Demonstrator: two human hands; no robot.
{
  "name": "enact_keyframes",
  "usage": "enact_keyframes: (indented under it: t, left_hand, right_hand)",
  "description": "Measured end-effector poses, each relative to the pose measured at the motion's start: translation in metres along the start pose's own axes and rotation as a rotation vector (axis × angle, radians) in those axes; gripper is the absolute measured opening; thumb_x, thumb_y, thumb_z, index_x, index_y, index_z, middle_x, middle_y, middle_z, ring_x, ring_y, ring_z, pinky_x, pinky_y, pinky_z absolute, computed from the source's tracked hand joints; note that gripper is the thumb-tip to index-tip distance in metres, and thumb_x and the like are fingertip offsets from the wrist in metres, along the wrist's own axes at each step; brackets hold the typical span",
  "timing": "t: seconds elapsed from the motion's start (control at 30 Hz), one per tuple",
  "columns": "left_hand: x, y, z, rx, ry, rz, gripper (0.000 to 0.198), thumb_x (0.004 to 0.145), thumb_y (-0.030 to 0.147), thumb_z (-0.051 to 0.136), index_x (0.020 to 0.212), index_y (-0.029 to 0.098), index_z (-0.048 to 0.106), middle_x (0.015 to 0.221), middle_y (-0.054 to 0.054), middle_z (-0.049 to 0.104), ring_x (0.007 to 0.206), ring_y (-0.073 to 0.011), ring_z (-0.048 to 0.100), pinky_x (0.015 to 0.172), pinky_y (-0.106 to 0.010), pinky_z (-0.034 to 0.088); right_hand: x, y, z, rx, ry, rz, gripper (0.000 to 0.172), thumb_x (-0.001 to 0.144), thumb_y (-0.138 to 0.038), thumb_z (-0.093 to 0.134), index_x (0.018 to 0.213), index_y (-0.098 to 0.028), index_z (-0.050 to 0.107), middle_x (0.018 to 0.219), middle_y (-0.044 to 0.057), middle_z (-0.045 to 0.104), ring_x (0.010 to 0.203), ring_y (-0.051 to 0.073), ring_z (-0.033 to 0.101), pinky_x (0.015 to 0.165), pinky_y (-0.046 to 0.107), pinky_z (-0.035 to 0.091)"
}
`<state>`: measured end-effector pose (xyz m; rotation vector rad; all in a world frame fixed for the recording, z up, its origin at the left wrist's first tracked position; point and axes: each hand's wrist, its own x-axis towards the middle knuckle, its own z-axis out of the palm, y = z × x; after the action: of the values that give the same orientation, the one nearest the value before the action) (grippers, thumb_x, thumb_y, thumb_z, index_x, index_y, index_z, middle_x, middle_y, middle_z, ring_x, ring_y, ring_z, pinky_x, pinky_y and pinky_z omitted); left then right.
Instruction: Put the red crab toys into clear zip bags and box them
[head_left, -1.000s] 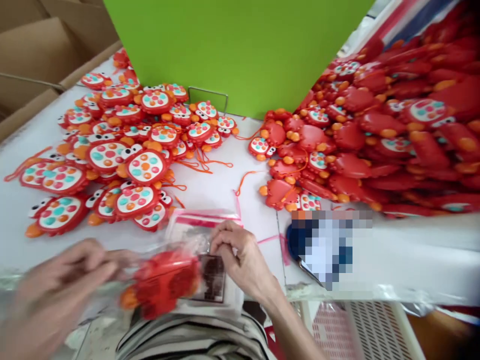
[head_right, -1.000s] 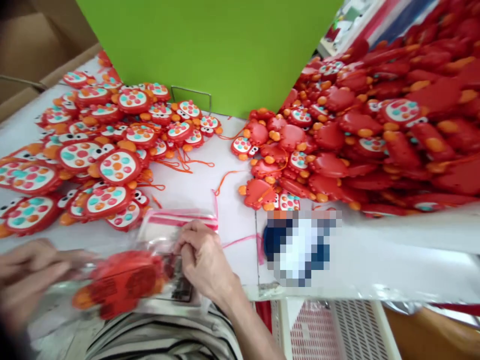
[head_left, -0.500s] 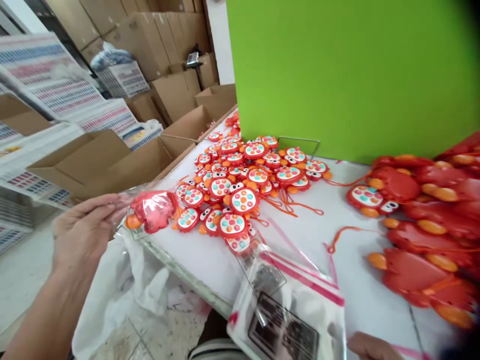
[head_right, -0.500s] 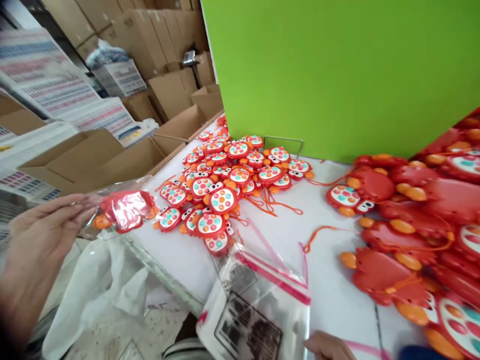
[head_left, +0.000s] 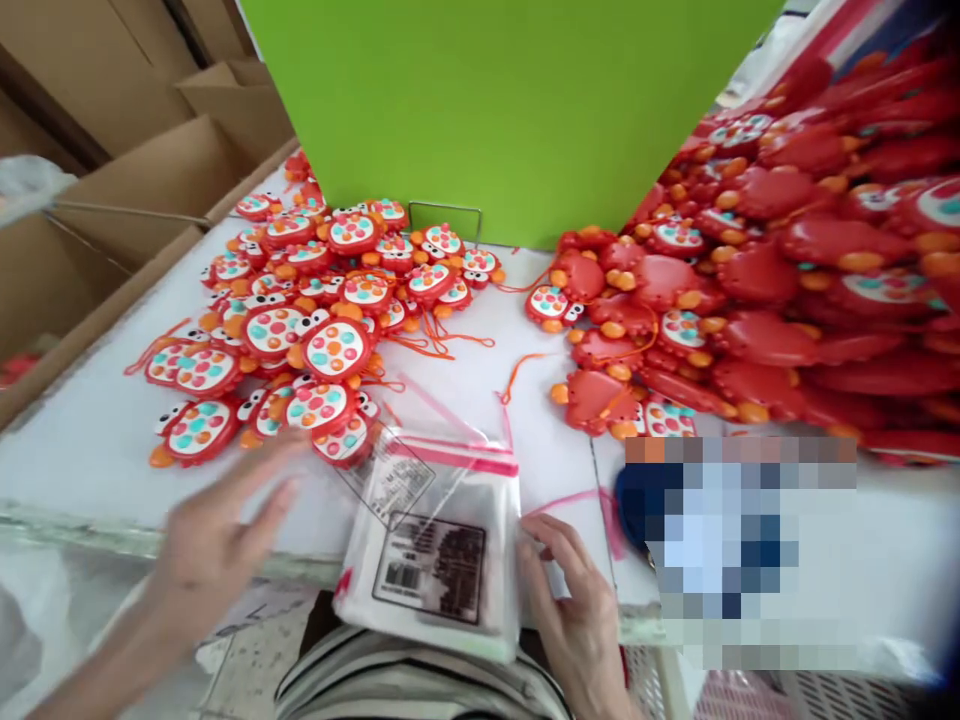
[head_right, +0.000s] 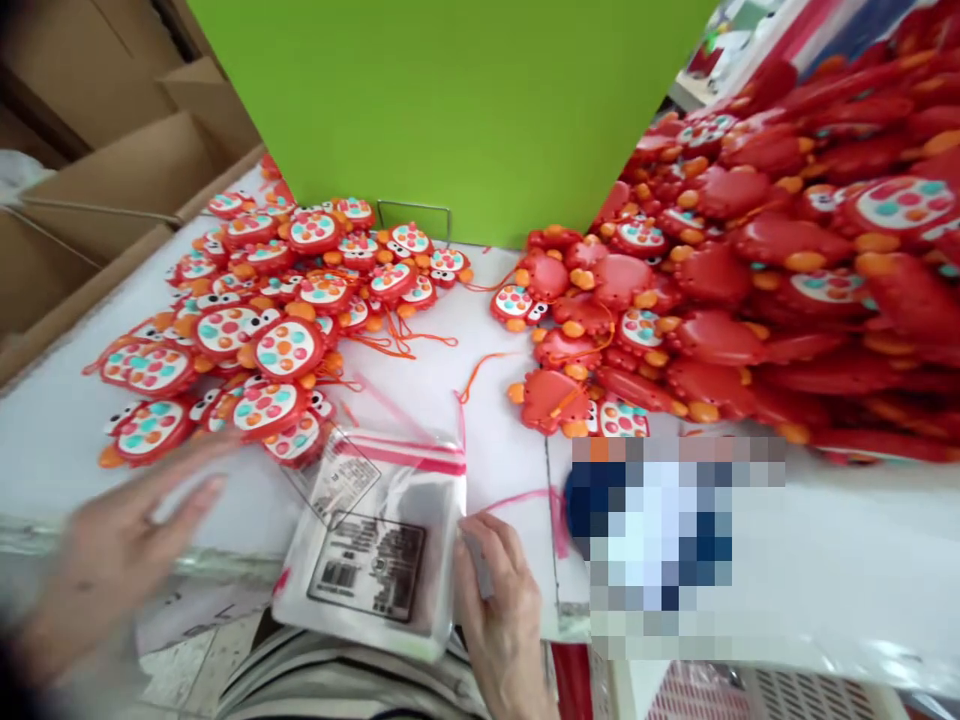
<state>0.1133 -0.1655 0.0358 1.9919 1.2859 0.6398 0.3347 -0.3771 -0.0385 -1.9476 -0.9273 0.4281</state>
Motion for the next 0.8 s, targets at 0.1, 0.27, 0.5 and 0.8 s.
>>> enact_keyframes:
  t: [0.1,0.27,0.5,0.8]
  left_hand:
    - [0.010,0.022,0.042,0.077,-0.167,0.203,0.033,0.083,0.028,0.060,0.116,0.027,0.063,0.126,-0.001,0.062,0.117,-0.0244,0.055,0.105,-0.034,0.038]
    - [0.043,0.046,0.057,0.195,-0.218,0.266,0.037,0.087,0.026,0.049,0.120,0.017,0.059,0.126,-0.010,0.060,0.118,-0.0265,0.053,0.104,-0.038,0.036]
    - [0.093,0.054,0.080,0.433,-0.285,0.334,0.048,0.084,0.011,0.037,0.131,0.006,0.046,0.124,-0.018,0.058,0.119,-0.0289,0.050,0.103,-0.043,0.036]
    - [0.119,0.046,0.092,0.375,-0.421,0.193,0.048,0.081,0.012,0.047,0.129,0.011,0.049,0.101,-0.011,0.068,0.096,-0.0247,0.063,0.085,-0.037,0.049]
  right_hand:
    - [-0.004,0.006,0.001,0.022,-0.001,0.028,0.018,0.090,-0.027,0.050,0.103,-0.025,0.062,0.107,0.007,0.060,0.095,0.022,0.059,0.080,0.034,0.052]
    - [0.029,-0.006,-0.004,-0.031,-0.054,-0.065,0.021,0.091,-0.026,0.048,0.109,-0.023,0.057,0.104,0.009,0.061,0.098,0.023,0.058,0.077,0.034,0.052]
    - [0.105,-0.025,0.027,-0.171,-0.170,-0.257,0.037,0.087,-0.025,0.049,0.121,-0.013,0.053,0.102,0.015,0.065,0.109,0.032,0.049,0.090,0.052,0.042]
    - [0.126,-0.026,0.043,0.019,-0.233,-0.130,0.041,0.076,-0.013,0.050,0.116,-0.019,0.057,0.083,0.002,0.066,0.077,0.018,0.061,0.077,0.034,0.048]
